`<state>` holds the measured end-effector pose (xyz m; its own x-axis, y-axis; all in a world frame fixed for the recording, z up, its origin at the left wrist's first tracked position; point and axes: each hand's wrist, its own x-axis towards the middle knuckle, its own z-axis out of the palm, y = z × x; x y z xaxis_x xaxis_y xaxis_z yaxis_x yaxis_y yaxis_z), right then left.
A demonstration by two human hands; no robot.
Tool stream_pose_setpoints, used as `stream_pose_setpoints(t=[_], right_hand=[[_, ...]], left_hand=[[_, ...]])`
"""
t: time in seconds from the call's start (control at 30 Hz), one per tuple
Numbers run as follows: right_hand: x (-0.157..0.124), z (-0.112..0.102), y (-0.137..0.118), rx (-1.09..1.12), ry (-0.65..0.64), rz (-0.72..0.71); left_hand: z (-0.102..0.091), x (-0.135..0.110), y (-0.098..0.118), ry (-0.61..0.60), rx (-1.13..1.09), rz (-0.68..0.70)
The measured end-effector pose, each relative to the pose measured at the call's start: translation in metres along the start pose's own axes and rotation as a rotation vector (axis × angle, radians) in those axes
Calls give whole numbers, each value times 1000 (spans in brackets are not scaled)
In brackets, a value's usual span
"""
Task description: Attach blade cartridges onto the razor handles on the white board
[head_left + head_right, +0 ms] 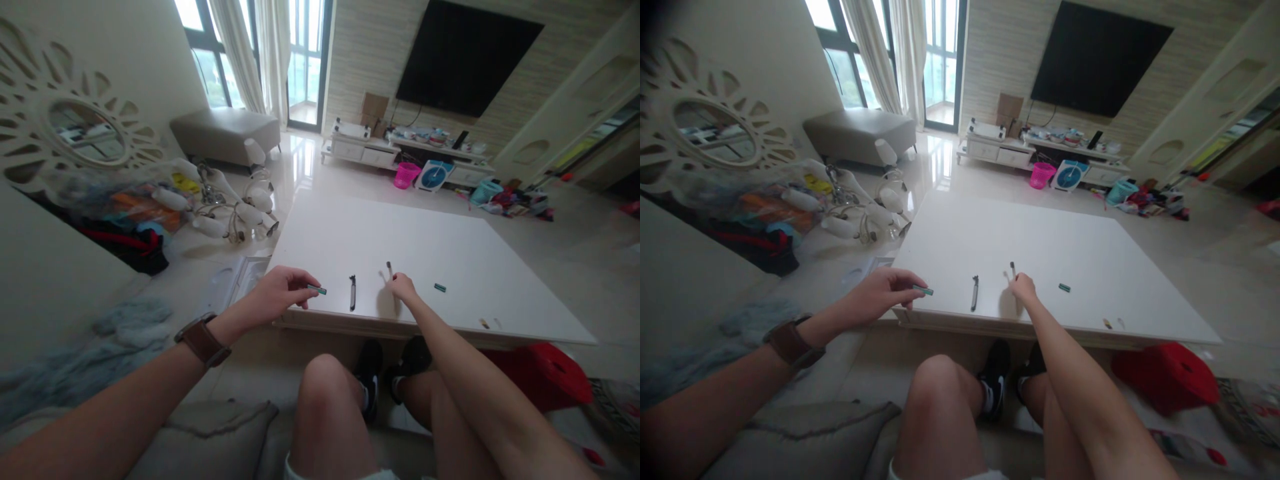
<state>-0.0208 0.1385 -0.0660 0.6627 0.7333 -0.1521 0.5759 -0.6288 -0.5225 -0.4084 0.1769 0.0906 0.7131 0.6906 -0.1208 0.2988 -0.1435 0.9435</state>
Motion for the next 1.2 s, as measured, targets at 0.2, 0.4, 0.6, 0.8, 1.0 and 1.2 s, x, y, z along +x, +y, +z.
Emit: stream_pose_setpoints(t=[0.2, 0.4, 0.6, 0.8, 1.0, 1.2], right_hand=[[-40, 7, -76, 356, -59, -230], [-126, 15, -131, 868, -540, -339], [-158, 10, -133, 1033, -852, -301], [-157, 10, -129, 1000, -862, -328], [-162, 6, -123, 854, -756, -424], [-169, 7, -132, 862, -702, -464]], left_hand=[[2, 2, 1, 11, -32, 30], [2, 0, 6, 49, 27, 68], [3, -1, 4, 15, 90, 116], [4, -2, 4, -8, 207, 135], [6, -2, 2, -20, 228, 111], [7, 2, -5, 4, -80, 47]])
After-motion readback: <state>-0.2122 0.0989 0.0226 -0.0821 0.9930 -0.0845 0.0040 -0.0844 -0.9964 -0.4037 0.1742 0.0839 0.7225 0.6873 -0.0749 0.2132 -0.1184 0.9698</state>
